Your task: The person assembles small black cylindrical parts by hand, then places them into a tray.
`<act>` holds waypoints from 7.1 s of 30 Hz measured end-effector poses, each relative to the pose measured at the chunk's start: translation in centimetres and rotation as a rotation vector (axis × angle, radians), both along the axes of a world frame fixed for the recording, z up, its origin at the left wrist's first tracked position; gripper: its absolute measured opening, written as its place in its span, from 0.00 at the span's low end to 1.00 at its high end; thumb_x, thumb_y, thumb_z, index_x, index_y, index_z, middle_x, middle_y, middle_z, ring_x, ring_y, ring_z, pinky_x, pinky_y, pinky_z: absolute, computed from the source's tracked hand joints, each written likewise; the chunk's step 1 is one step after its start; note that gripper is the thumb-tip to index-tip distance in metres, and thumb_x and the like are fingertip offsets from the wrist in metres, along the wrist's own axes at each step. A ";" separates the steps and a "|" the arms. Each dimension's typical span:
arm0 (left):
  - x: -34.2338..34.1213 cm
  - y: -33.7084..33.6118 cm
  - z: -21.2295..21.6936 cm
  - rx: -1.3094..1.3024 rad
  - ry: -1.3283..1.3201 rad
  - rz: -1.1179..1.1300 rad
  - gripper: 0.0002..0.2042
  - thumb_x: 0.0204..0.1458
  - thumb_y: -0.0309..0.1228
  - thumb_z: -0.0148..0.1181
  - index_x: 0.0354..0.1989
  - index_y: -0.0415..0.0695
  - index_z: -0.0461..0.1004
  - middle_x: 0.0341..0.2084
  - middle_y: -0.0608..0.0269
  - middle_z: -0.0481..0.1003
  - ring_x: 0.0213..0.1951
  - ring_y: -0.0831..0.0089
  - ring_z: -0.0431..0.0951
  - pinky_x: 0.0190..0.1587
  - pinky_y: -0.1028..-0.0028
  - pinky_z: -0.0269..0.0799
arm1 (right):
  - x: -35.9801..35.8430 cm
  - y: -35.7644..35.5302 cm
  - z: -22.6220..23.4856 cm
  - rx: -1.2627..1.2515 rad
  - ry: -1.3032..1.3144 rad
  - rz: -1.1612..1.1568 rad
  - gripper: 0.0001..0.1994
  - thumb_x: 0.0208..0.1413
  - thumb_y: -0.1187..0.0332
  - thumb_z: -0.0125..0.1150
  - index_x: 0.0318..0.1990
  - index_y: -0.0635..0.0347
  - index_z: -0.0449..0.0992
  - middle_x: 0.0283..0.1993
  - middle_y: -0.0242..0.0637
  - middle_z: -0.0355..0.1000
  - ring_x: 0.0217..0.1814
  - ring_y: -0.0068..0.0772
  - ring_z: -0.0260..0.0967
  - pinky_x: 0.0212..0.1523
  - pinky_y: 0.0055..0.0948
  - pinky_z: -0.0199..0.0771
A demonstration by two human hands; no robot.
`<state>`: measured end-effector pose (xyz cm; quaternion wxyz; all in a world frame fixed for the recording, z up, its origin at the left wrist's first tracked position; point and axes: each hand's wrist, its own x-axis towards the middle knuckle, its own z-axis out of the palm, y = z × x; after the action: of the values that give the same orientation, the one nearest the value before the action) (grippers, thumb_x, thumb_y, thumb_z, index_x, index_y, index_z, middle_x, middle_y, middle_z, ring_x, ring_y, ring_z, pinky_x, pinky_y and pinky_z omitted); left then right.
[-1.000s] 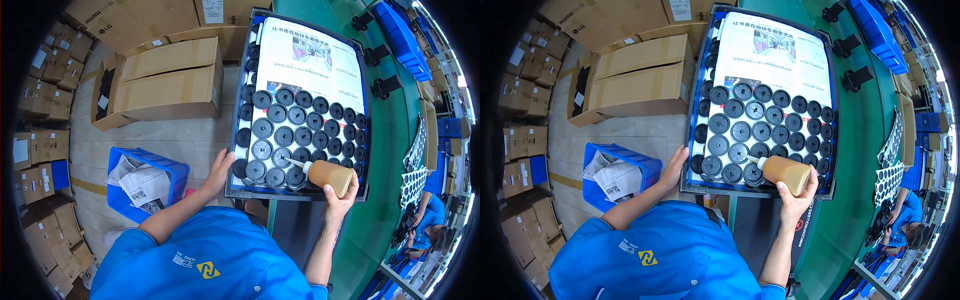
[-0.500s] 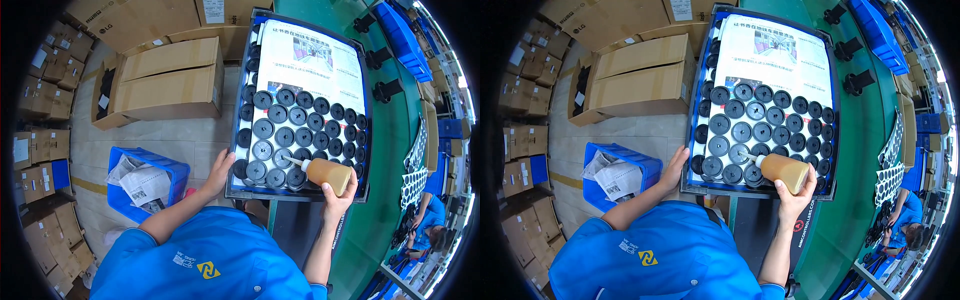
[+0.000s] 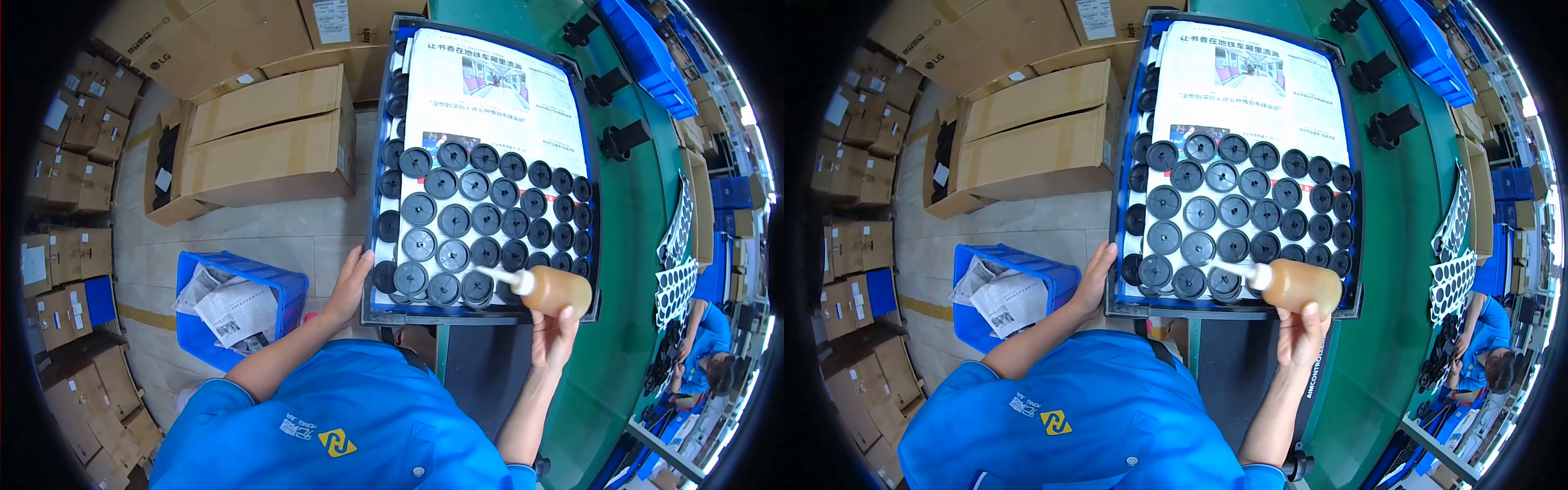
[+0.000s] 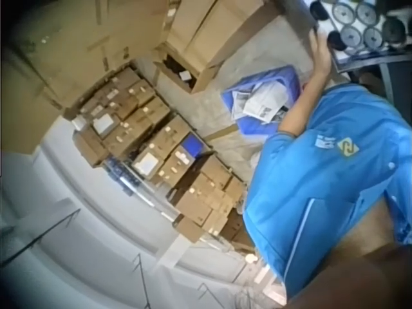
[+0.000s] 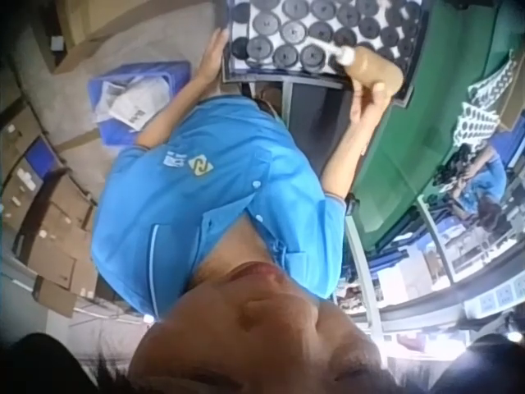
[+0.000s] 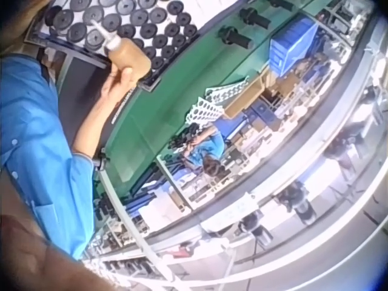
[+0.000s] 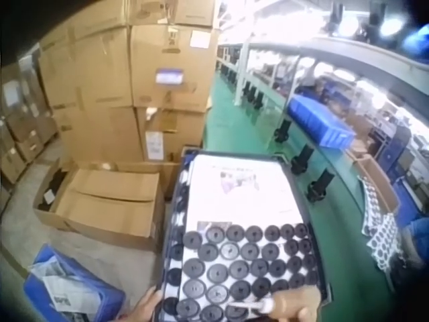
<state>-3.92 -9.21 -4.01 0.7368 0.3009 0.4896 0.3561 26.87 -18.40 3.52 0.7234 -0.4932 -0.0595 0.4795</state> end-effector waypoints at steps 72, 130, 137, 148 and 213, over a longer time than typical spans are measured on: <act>0.6 0.2 1.5 -0.002 0.052 0.015 0.18 0.63 0.42 0.38 0.53 0.43 0.60 0.45 0.59 0.67 0.45 0.77 0.68 0.50 0.75 0.62 | -0.7 6.0 -0.7 -0.128 -0.878 -0.084 0.36 0.42 0.71 0.69 0.60 0.59 0.58 0.58 0.43 0.60 0.57 0.42 0.61 0.56 0.37 0.66; 0.6 0.1 1.4 -0.012 0.082 -0.032 0.18 0.63 0.46 0.36 0.49 0.45 0.63 0.39 0.63 0.68 0.39 0.79 0.67 0.46 0.76 0.63 | 2.7 3.5 -1.5 -0.167 -0.807 -0.232 0.33 0.46 0.72 0.67 0.59 0.60 0.58 0.54 0.47 0.60 0.52 0.44 0.67 0.48 0.35 0.76; 0.7 0.2 1.9 -0.019 0.088 -0.052 0.19 0.63 0.46 0.37 0.52 0.44 0.61 0.44 0.60 0.67 0.43 0.76 0.67 0.49 0.74 0.62 | 4.1 0.0 0.0 0.050 -0.099 -0.260 0.33 0.44 0.74 0.67 0.59 0.60 0.59 0.53 0.45 0.62 0.53 0.41 0.65 0.51 0.34 0.73; 0.4 0.1 1.1 -0.022 0.084 -0.054 0.21 0.62 0.46 0.38 0.54 0.43 0.60 0.48 0.57 0.67 0.47 0.72 0.67 0.52 0.72 0.61 | 3.4 -1.3 -0.8 -0.165 -0.728 -0.228 0.33 0.44 0.72 0.67 0.59 0.59 0.59 0.53 0.46 0.62 0.51 0.42 0.67 0.47 0.33 0.76; 0.2 0.0 0.2 -0.040 0.033 -0.006 0.23 0.62 0.48 0.39 0.53 0.43 0.66 0.43 0.60 0.74 0.39 0.74 0.76 0.43 0.76 0.72 | 4.6 -3.3 -0.7 -0.218 -0.771 -0.367 0.37 0.40 0.75 0.70 0.60 0.58 0.59 0.57 0.44 0.62 0.57 0.42 0.62 0.57 0.36 0.64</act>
<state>-3.71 -9.19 -3.77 0.7356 0.2932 0.5079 0.3390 31.47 -21.69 2.80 0.6654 -0.7118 -0.1854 0.1274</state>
